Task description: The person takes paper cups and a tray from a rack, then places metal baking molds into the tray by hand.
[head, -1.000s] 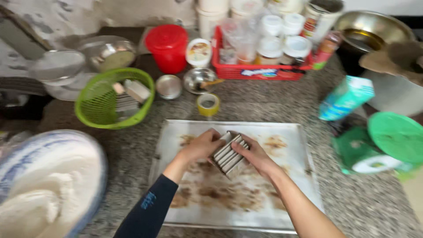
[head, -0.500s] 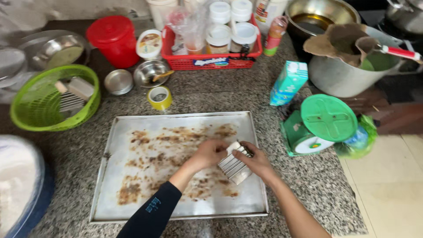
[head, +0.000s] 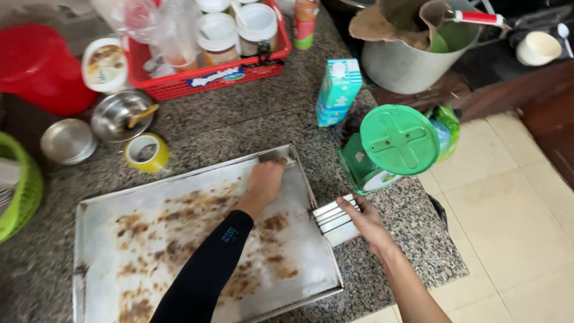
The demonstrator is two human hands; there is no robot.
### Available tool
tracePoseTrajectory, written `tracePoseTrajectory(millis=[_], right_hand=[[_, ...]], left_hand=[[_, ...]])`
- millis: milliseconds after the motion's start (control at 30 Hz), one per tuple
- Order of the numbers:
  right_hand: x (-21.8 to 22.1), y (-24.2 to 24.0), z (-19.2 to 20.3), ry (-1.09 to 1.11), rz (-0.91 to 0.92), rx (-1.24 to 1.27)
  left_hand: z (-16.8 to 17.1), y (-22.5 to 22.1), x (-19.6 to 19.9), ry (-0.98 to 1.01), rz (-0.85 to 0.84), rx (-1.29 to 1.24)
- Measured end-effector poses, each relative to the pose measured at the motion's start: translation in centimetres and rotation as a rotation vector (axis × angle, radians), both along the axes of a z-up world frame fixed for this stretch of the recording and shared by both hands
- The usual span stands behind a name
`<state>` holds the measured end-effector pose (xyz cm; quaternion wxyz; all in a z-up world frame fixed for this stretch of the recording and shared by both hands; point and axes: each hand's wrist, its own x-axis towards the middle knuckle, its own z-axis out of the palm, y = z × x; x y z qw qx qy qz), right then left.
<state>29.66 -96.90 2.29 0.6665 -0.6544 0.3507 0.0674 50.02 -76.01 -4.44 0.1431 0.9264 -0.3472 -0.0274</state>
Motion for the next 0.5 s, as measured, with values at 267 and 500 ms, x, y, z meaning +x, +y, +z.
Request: tracePoseTrajectory(millis=[267, 500], right_hand=[[0.7, 0.8, -1.1, 0.026, 0.032, -0.030], [2.7, 3.5, -0.7, -0.058, 0.126, 0.008]], left_hand=[[0.3, -1.4, 0.1, -0.098, -0.096, 0.035], [6.5, 1.7, -6.1, 0.707, -0.195, -0.543]])
